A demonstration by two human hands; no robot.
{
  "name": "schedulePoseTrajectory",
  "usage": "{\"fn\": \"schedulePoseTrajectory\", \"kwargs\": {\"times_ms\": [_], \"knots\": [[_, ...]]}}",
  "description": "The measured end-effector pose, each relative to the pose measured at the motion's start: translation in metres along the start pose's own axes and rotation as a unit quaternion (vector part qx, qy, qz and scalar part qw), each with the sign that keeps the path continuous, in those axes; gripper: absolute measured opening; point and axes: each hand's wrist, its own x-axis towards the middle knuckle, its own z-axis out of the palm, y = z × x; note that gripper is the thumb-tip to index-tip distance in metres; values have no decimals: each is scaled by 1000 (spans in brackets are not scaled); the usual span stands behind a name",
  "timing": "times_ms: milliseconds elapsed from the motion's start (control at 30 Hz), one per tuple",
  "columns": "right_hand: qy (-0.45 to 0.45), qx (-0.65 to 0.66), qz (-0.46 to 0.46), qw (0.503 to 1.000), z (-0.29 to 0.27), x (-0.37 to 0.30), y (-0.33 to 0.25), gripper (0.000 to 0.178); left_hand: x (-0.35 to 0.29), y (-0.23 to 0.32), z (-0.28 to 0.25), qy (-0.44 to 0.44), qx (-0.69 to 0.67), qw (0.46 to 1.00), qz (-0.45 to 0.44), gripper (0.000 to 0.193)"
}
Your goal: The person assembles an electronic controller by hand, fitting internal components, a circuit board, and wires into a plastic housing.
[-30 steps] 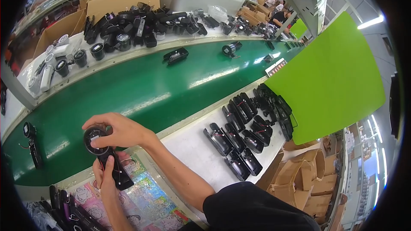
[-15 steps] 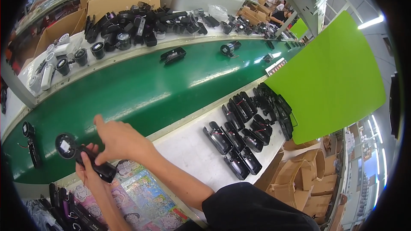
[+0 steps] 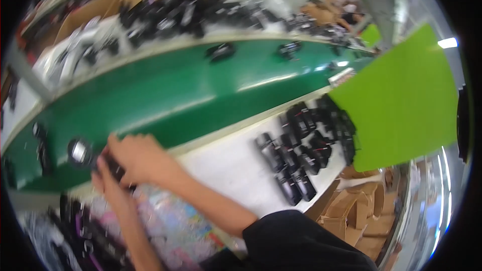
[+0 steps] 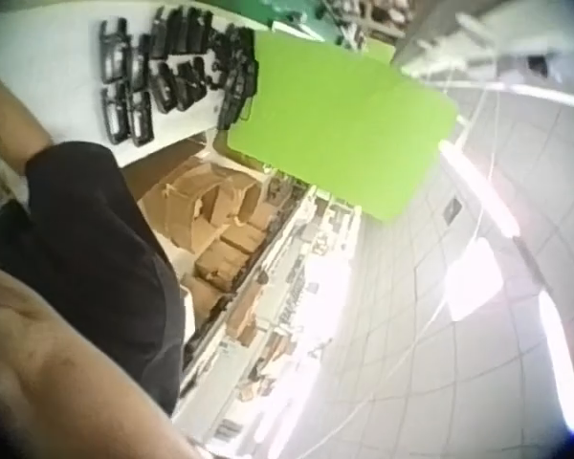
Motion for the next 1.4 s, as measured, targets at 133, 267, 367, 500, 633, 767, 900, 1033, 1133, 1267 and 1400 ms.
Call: {"fn": "schedulePoseTrajectory", "kwargs": {"times_ms": [133, 267, 367, 500, 633, 767, 900, 1033, 1133, 1267, 1400], "knots": [[-6, 57, -43, 997, -11, 0, 19, 42, -6, -1, 14, 10, 87, 996, 4, 31], [-25, 178, -45, 983, -36, -4, 5, 20, -3, 6, 22, -47, 0, 998, 52, 22], [8, 190, -65, 980, -24, 3, 4, 13, -2, 15, 13, -48, 5, 998, 35, 22], [130, 177, -95, 971, -25, 5, -2, 12, -3, 11, 8, -93, 46, 993, 51, 21], [246, 179, -103, 947, -29, 8, 15, 20, -14, 13, 26, -176, 45, 983, -12, 23], [163, 314, -15, 935, -9, 16, 38, 43, -16, 1, 24, -177, 2, 982, -72, 27], [-56, 367, 27, 928, -7, 14, 38, 80, -10, 7, 17, -63, 11, 994, -87, 30], [-69, 208, -42, 975, -2, 10, 44, 73, -12, 10, 29, -57, -72, 994, -66, 35], [-110, 169, -30, 979, 3, 14, 50, 54, -8, 4, 20, -66, -73, 993, -68, 35], [-90, 207, -8, 974, 2, 17, 58, 31, -11, 7, 25, -104, -43, 992, -59, 28], [-86, 282, 17, 955, 7, 22, 69, 31, -1, 3, 15, -131, -38, 987, -82, 28]]}}
